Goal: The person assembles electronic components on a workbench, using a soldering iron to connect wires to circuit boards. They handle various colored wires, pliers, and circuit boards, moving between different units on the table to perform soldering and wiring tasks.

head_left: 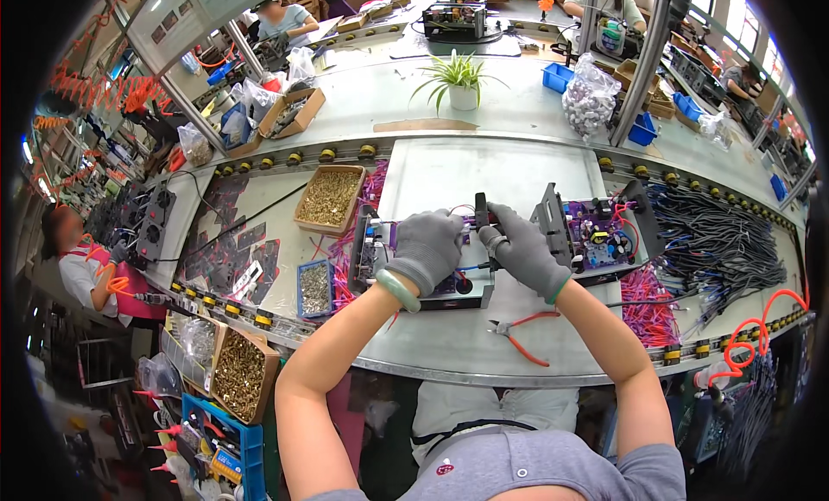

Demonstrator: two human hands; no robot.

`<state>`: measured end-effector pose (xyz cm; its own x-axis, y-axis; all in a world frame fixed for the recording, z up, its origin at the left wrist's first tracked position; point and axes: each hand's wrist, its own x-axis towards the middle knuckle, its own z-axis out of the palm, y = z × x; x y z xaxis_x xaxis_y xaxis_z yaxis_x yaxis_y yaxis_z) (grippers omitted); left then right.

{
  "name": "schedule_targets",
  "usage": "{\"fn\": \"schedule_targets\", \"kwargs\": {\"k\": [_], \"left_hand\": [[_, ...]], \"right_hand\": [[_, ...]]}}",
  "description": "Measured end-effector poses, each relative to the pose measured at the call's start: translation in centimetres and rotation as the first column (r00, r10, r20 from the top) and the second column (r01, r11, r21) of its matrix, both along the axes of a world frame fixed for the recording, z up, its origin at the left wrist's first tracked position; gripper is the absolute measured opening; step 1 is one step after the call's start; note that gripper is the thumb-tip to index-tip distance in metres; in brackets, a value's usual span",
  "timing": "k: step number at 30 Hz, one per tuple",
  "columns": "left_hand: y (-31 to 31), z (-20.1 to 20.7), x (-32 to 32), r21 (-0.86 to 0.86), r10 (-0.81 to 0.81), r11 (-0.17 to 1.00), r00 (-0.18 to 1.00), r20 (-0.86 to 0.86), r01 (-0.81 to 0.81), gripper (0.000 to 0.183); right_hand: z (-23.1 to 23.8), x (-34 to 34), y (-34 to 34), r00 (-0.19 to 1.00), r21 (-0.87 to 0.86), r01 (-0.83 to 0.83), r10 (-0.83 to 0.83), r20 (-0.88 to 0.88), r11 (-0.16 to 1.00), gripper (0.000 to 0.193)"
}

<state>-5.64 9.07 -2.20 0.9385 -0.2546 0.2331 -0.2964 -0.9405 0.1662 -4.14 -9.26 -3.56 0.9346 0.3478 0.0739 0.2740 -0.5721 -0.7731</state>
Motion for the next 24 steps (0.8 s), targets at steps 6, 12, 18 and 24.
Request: {"fn": "schedule_targets", "kwargs": {"k": [6,12,18,24], "left_hand": [[-0.1,-1.1,0.5,0.001,-0.11,0.994,0.987,0.116,0.11,0.007],[-0.7,-0.5,1.0,0.061,-0.103,0.994,0.986,0.131,0.096,0.009],[0.3,3.5,-1.1,0.048,-0.012,0.999,0.997,-0.076,0.016,0.022],[0.9,2.7,-1.0,-0.635,-0.096,0.772,0.986,-0.133,-0.011,0.016]], "right_hand": [[-0.1,-0.7,0.5,0.995,-0.038,0.006,-0.002,0.102,0.999,0.039],[-0.1,-0.3,0.3,0.99,0.081,-0.031,0.02,0.142,0.996,0.038],[2.8,0.4,0.4,0.757,0.075,-0.161,0.074,0.65,0.984,0.03],[2.9,1.5,0.5,0.783,-0.104,-0.145,0.178,0.596,0.984,0.01]]}}
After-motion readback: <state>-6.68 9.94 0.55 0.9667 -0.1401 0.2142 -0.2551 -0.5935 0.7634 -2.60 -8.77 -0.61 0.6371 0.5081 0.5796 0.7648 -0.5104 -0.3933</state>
